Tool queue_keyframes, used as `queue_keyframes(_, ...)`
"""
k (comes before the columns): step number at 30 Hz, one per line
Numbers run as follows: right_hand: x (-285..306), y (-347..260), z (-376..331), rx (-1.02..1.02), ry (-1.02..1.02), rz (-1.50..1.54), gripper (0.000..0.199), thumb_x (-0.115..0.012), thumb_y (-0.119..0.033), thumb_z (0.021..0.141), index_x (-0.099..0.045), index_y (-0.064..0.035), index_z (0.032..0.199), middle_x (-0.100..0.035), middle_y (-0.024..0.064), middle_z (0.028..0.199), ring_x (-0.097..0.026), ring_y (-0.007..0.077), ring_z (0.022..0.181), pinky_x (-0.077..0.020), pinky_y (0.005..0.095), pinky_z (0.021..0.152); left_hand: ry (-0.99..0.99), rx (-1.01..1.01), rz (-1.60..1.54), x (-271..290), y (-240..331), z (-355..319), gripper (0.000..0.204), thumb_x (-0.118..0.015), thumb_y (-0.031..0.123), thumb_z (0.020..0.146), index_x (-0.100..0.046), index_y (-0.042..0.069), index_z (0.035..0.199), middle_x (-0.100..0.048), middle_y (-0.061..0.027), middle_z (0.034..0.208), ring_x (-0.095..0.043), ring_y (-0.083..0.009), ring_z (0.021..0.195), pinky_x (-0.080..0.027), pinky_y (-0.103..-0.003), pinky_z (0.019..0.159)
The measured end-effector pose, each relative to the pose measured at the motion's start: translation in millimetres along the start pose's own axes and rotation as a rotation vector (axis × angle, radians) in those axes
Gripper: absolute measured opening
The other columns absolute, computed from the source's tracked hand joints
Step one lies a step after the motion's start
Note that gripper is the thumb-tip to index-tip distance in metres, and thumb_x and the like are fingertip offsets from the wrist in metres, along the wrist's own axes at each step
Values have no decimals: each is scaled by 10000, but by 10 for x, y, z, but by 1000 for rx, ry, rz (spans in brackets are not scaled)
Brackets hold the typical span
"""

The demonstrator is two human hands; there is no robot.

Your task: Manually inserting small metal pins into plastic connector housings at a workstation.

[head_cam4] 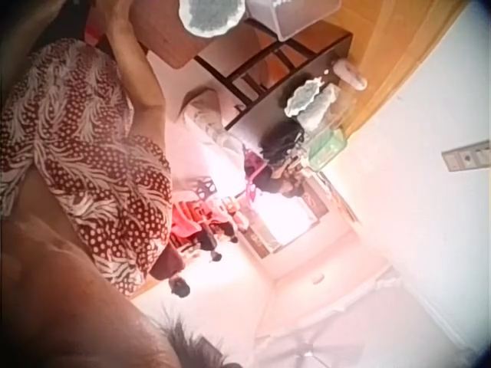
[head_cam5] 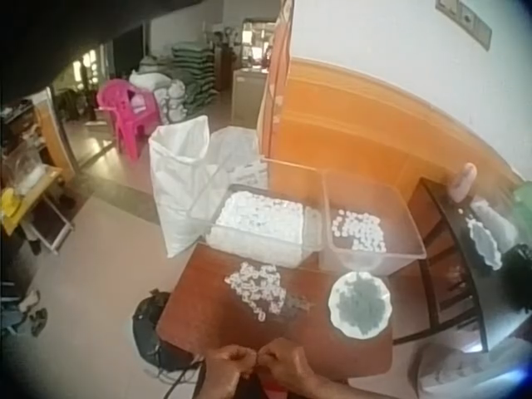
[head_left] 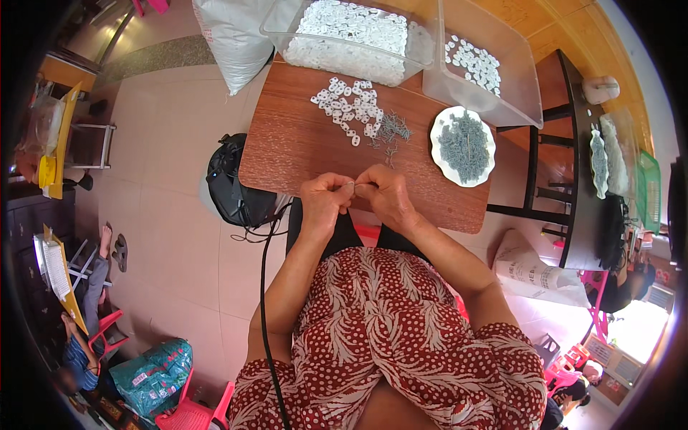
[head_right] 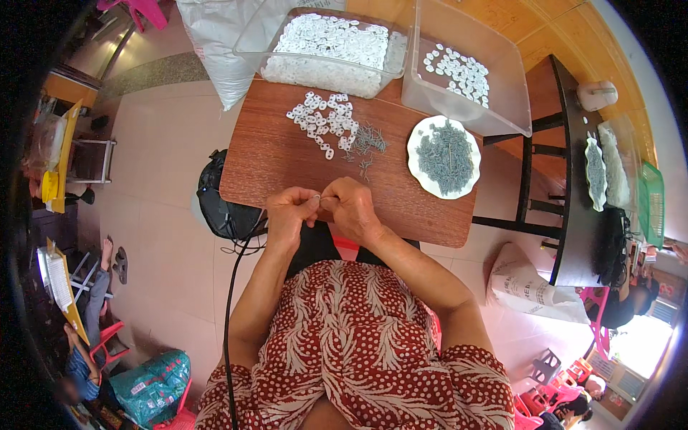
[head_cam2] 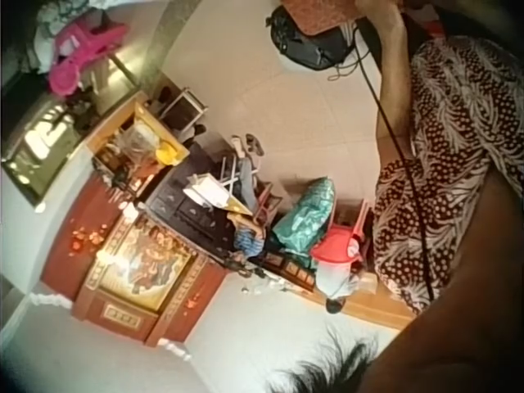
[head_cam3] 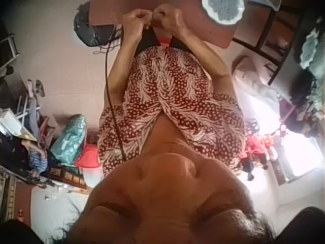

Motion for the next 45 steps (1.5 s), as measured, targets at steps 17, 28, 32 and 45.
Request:
queue_keyframes(17,-24,260,644,302,150,-650,97,-649,-114,728,-620,-38,782,-601,119,755,-574,302,756,-471,389,652,-5,157,-500,279,-208,222,106,-597,32,833,-606,-43,907,-605,-114,754,-537,-147,577,-440,-267,531)
queue_keyframes(28,-225,313,722,301,91,-862,114,-637,-75,704,-547,-29,758,-561,139,789,-542,323,821,-477,396,655,26,153,-485,305,-174,215,104,-588,28,837,-604,-46,909,-607,-117,752,-539,-151,561,-439,-268,525)
queue_keyframes(32,-104,266,603,365,133,-707,121,-641,-90,720,-565,-9,766,-583,110,730,-567,262,724,-470,358,621,3,165,-536,269,-140,194,113,-590,28,835,-600,-44,922,-609,-116,758,-542,-143,563,-436,-267,522)
queue_keyframes(45,-16,142,118,-520,54,729,117,-655,-82,766,-602,-30,856,-594,1,723,-500,50,585,-370,181,496,-30,163,-548,-5,-66,69,98,-572,61,854,-583,-9,922,-623,-104,793,-569,-159,639,-462,-280,589)
Point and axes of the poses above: each hand's wrist, its own z-axis towards the middle knuckle, its own x-axis out of the back of the hand, y = z × x, the point moved 4 cm from there along z, towards the middle knuckle
